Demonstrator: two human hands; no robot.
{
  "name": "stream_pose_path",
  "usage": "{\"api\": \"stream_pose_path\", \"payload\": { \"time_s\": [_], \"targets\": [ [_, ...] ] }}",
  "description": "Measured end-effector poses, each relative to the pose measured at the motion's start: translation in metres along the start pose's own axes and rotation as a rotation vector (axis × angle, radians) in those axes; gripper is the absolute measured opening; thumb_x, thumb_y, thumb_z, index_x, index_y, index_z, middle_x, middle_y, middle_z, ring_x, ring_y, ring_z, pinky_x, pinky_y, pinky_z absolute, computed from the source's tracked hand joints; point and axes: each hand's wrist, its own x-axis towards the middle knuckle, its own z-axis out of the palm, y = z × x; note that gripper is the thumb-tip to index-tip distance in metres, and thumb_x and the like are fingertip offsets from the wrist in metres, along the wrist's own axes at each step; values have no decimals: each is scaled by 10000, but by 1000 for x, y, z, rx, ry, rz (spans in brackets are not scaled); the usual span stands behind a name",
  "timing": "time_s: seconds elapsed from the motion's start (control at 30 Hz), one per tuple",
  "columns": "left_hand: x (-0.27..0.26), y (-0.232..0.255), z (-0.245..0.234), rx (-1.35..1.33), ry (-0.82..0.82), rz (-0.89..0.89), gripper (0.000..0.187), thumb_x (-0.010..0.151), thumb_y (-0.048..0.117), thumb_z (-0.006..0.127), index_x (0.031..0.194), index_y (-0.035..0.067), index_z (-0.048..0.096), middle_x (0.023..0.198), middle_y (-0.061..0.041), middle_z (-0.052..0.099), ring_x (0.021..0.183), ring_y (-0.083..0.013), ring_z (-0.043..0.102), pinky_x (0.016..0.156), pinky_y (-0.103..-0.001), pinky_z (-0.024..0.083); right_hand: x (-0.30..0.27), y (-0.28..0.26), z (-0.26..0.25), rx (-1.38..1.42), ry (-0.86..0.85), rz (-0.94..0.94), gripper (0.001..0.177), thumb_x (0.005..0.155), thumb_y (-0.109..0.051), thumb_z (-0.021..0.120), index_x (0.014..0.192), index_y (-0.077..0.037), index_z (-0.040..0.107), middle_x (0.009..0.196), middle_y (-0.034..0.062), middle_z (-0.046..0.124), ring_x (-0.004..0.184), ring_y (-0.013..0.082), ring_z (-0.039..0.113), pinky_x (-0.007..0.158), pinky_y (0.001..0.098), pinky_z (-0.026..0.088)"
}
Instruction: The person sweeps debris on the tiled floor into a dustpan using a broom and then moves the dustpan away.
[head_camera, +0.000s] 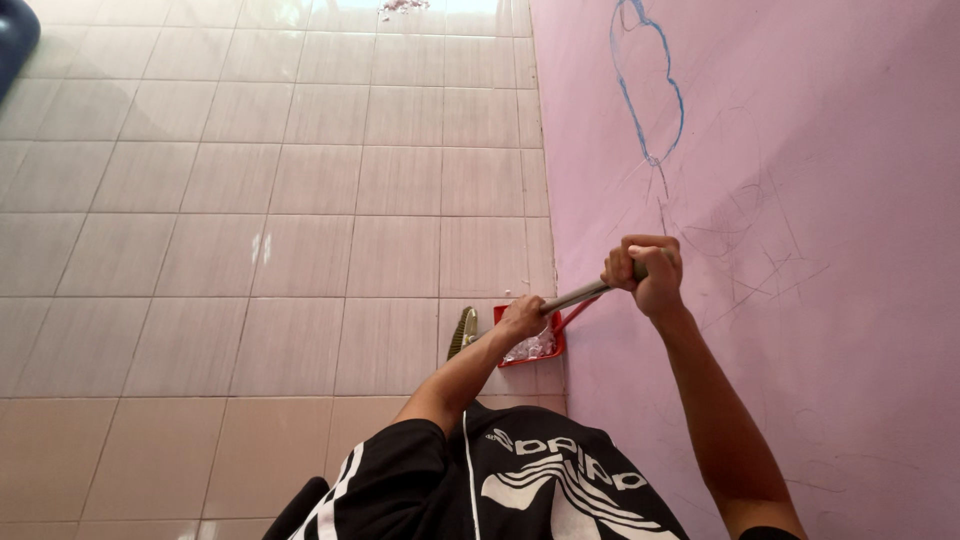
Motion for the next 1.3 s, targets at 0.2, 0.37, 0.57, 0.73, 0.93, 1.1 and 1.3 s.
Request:
{"api": "stream_pose_path", "payload": {
  "time_s": [0.2, 0.37, 0.57, 0.73, 0.93, 1.1, 1.3],
  "targets": [
    [-5, 54, 6, -30, -82, -14, 262, 899, 334, 657, 948, 100, 764, 952, -219, 722, 921, -393, 699, 809, -504, 550, -10, -28, -7, -88, -8, 37, 301, 837, -142, 397, 554, -50, 351, 458, 63, 318, 428, 132, 234, 445, 321, 263],
    [-17, 94, 4, -35, -97, -3, 207, 910, 217, 596, 940, 89, 756, 854, -189, 710, 798, -366, 708, 714, -515, 558, -24, -46, -23, -88, 20, -8, 299, 840, -138, 388, 552, -58, 359, 463, 55, 312, 421, 128, 225, 433, 325, 261],
    [-34, 113, -11, -1, -35, 141, 234, 891, 202, 602, 834, 85, 796, 728, -178, 701, 706, -355, 692, 669, -500, 533, -43, -65, -34, -78, -2, -144, 289, 832, -147, 374, 554, -65, 369, 458, 61, 328, 414, 125, 231, 417, 322, 262],
    [-29, 92, -21, 69, 2, 100, 205, 881, 244, 644, 869, 90, 778, 780, -169, 714, 732, -352, 709, 668, -503, 549, -45, -48, -34, -47, 31, -156, 277, 835, -151, 385, 575, -56, 377, 468, 56, 315, 419, 129, 239, 428, 331, 269],
    [-17, 42, -33, 151, 30, 17, 178, 823, 209, 639, 900, 142, 785, 875, -171, 728, 834, -363, 719, 740, -506, 566, -32, -3, -23, 38, 46, -215, 286, 850, -169, 396, 592, -45, 389, 476, 80, 358, 430, 140, 272, 447, 349, 317],
    [-5, 2, -35, 178, 64, -7, 181, 808, 218, 646, 880, 113, 775, 921, -174, 728, 892, -372, 710, 780, -512, 559, -20, 22, -22, 76, 56, -181, 285, 860, -171, 407, 604, -49, 384, 472, 74, 352, 427, 144, 271, 455, 349, 305],
    [7, -18, -29, 211, 53, 3, 195, 841, 250, 659, 879, 91, 764, 939, -185, 718, 897, -387, 706, 789, -510, 557, -7, 42, -31, 108, -1, -143, 286, 856, -168, 397, 594, -54, 376, 480, 70, 340, 433, 145, 265, 448, 340, 289]
  ]
}}
